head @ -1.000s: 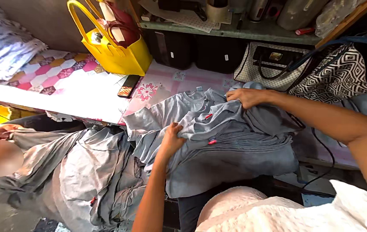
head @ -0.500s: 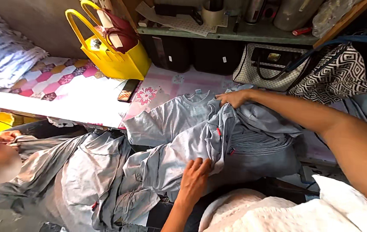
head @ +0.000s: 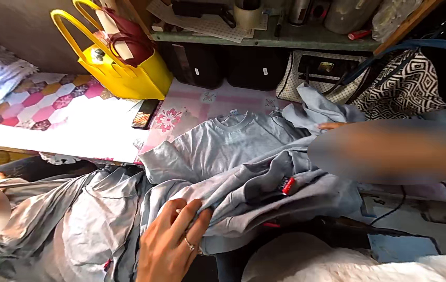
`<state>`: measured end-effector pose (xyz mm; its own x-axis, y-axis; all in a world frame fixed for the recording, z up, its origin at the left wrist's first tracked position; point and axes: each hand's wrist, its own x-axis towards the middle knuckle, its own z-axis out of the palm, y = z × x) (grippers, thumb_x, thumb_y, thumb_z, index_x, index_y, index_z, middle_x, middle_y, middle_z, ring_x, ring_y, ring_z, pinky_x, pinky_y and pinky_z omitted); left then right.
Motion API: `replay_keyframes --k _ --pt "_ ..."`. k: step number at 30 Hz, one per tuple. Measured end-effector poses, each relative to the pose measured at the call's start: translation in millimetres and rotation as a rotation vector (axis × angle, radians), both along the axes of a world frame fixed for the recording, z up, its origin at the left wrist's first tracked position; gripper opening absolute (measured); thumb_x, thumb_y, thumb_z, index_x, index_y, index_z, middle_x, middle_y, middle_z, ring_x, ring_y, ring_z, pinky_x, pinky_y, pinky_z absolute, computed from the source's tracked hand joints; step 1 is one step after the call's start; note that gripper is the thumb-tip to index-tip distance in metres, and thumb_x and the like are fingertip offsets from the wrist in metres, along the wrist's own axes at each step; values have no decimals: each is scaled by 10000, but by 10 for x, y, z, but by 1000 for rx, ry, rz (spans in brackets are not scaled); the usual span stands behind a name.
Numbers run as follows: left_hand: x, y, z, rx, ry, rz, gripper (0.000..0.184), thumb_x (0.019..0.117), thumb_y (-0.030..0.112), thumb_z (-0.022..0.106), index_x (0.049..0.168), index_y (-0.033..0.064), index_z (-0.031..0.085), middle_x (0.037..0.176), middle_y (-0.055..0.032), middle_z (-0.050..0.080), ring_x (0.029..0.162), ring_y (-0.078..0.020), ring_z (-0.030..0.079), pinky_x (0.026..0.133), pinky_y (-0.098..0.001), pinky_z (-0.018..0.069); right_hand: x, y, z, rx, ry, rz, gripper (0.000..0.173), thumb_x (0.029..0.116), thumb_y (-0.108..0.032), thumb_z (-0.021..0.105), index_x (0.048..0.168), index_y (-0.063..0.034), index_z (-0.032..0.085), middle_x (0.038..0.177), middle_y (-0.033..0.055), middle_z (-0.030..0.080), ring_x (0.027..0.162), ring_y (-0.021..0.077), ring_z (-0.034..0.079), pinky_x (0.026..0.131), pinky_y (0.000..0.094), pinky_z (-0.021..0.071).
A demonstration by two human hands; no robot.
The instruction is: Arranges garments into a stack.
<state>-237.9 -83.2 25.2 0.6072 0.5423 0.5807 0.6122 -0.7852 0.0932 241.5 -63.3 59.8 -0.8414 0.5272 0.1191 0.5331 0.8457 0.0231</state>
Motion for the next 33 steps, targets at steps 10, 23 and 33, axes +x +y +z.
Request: replay_keyframes --k 10,23,33 --pt "-143 1361 94 -318 170 184 419 938 102 580 1353 59 626 1222 -222 662 878 -451 699 651 -666 526 -367 990 200 -438 -64 -460 338 1007 -192 639 1321 -70 670 1023 204 722 954 405 697 849 626 515" --pt "393 3055 -1215 -966 238 232 613 778 212 892 1273 -40 634 1158 -295 678 1128 -459 644 998 -664 470 -503 2390 -1407 -816 102 -639 773 833 -215 870 1460 32 492 1350 287 601 1285 433 564 1100 624 407" --pt "718 574 -1149 -202 8 154 212 811 -11 673 994 51 758 1047 -167 727 949 -355 710 783 -502 585 -366 2032 -1510 -599 430 -556 680 869 -42 767 1490 1 494 1403 248 598 1308 398 576 1131 603 407"
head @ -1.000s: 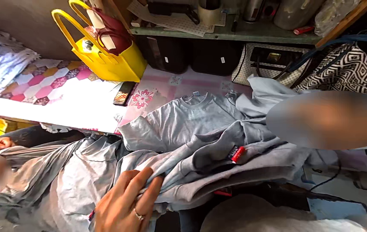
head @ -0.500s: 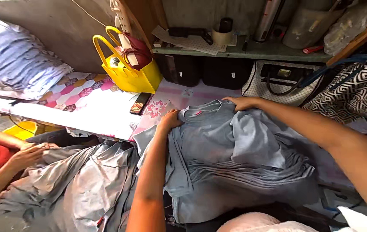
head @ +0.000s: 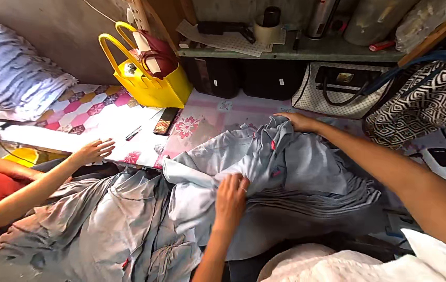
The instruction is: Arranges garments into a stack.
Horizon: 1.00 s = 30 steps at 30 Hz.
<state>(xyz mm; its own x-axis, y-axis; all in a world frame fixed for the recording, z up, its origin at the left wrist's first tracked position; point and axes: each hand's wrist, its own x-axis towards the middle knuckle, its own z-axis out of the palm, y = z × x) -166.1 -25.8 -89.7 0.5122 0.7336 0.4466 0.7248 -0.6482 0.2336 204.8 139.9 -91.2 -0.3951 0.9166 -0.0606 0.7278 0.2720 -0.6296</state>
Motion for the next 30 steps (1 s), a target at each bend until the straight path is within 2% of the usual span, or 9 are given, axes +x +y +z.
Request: replay_keyframes --k 4,9,12,16,19,24,26,28,30 --pt "-87 -437 -483 -11 -107 106 256 798 26 646 1031 2 750 959 -182 711 888 -357 707 758 -493 580 -18 -274 -22 457 -99 148 315 779 -58 743 1058 80 700 1084 257 681 1075 435 642 959 617 461" --pt "-431 -305 -47 -56 -70 253 388 722 119 731 1075 -41 736 910 -209 701 821 -389 712 685 -554 576 -72 -990 462 745 -93 380 155 736 -21 707 883 29 709 1092 192 716 999 314 718 825 450 602" --pt "-587 -253 98 10 -21 143 279 730 184 694 922 -16 725 873 -183 681 827 -384 692 683 -539 556 -51 -1355 596 742 -197 433 326 682 -34 704 1004 14 681 993 158 728 944 305 709 816 453 560" --pt "-654 -305 70 -3 -6 -72 206 770 92 634 934 15 730 1057 -181 722 926 -371 710 745 -513 569 -32 -1564 694 405 -363 357 1022 609 -61 832 1556 -96 451 919 104 747 805 289 689 788 501 512" --pt "-638 -379 128 39 48 -167 199 836 111 556 943 50 712 984 -140 714 868 -327 694 693 -461 547 -66 -1533 732 172 -485 365 978 663 -80 885 1551 -156 483 1012 102 768 885 301 702 928 547 463" --pt "-541 -657 65 -1 74 -249 148 822 82 578 900 52 700 912 -131 698 843 -313 697 696 -454 564 -97 -1430 867 111 -567 424 888 679 -31 875 1493 -135 537 1203 166 685 1074 375 645 945 593 436" --pt "-460 -765 -81 -37 74 -268 134 799 63 593 879 65 700 907 -114 697 851 -295 698 703 -440 571 -146 -1365 866 128 -590 428 917 631 4 889 1471 -172 565 1406 204 557 1288 444 514 1019 634 400" --pt "-404 -836 -202 -47 71 -268 144 774 52 602 869 74 708 904 -105 697 848 -282 697 697 -425 568 -216 -1252 839 89 -573 471 1051 598 46 887 1536 -226 500 1673 164 280 1532 478 208 1195 680 215" --pt "-389 -875 -247 -42 75 -248 162 770 45 586 873 81 706 896 -94 689 844 -273 689 699 -415 560 -293 -1128 780 26 -516 559 1139 625 79 865 1608 -239 385 1710 135 207 1566 470 97 1209 726 78"
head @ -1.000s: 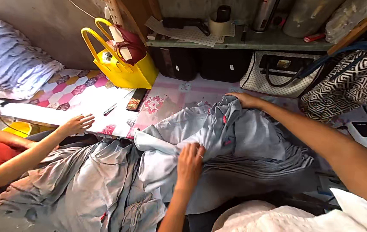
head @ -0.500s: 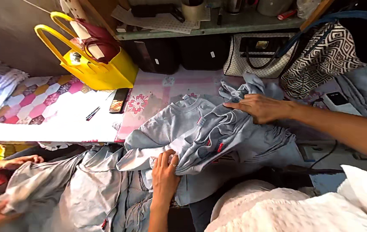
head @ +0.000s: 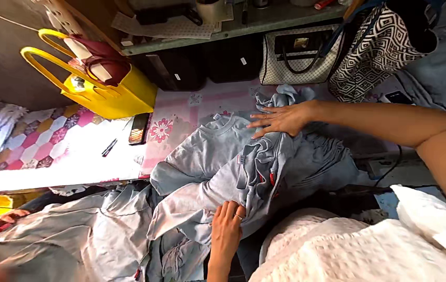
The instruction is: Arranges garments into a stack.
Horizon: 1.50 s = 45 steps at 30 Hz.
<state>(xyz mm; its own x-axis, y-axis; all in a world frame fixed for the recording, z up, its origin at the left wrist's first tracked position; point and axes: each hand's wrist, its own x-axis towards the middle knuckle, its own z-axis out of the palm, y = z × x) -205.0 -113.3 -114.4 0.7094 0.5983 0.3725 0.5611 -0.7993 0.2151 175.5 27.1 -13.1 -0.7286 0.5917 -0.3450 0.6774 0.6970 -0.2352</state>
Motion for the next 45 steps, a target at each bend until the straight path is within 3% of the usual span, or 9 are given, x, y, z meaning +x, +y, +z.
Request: replay_keyframes --k 5,11,14,19,24,31,36,39,45 --pt "-157 37 190 -18 -63 178 272 735 82 624 974 -6 721 904 -164 688 844 -338 700 707 -480 577 11 186 -160 0 104 47 830 674 27 861 1445 -36 560 1266 187 675 1251 402 573 1194 634 192" --pt "-508 491 878 -88 -117 332 424 716 116 677 1101 -60 701 1015 -231 685 893 -385 698 731 -554 575 126 -182 315 335 232 -20 515 631 -138 890 1057 -1 637 994 150 654 865 320 673 762 523 537" --pt "-552 977 1134 -96 -114 308 382 727 152 696 1057 -39 724 1019 -222 691 884 -376 698 725 -576 557 129 -259 490 386 219 -116 452 640 -150 860 1015 -17 645 762 111 641 614 296 642 546 496 479" --pt "-385 2201 929 -480 101 339 395 799 45 787 1166 -70 696 1256 -272 626 1161 -436 618 981 -635 491 19 380 195 133 31 -347 418 838 -340 824 1013 14 685 795 190 668 816 399 675 768 608 498" --pt "-238 2887 262 -757 189 344 472 848 74 769 1273 -79 629 1317 -300 606 1250 -433 579 1073 -600 436 13 1148 -723 -168 327 -423 599 769 -181 907 1206 95 603 1162 273 636 1098 409 628 975 586 484" --pt "-242 2411 273 -661 52 444 425 803 117 825 1165 -55 685 1194 -251 672 1172 -407 625 1024 -605 474 20 1176 -850 -281 414 -556 604 744 -53 903 1255 98 618 1287 279 608 1215 394 588 1069 535 453" --pt "92 1308 266 -268 100 276 378 681 56 815 1041 -26 734 1186 -207 703 1276 -430 567 1174 -682 247 -28 1188 -822 -329 369 -593 637 842 12 799 1401 102 508 1407 301 548 1310 429 542 1122 559 406" --pt "267 856 50 -272 60 269 337 692 -52 746 1027 -77 723 1158 -235 698 1183 -427 627 1046 -596 457 -9 1260 -939 -285 324 -512 592 855 8 779 1382 93 525 1365 302 576 1283 432 561 1102 582 419" --pt "-89 1521 246 -404 -64 423 395 734 69 821 1110 -14 733 1504 -243 484 1423 -448 406 1123 -614 396 41 1133 -981 -157 495 -478 578 781 15 834 1303 90 596 1292 281 626 1213 409 609 1074 566 457"
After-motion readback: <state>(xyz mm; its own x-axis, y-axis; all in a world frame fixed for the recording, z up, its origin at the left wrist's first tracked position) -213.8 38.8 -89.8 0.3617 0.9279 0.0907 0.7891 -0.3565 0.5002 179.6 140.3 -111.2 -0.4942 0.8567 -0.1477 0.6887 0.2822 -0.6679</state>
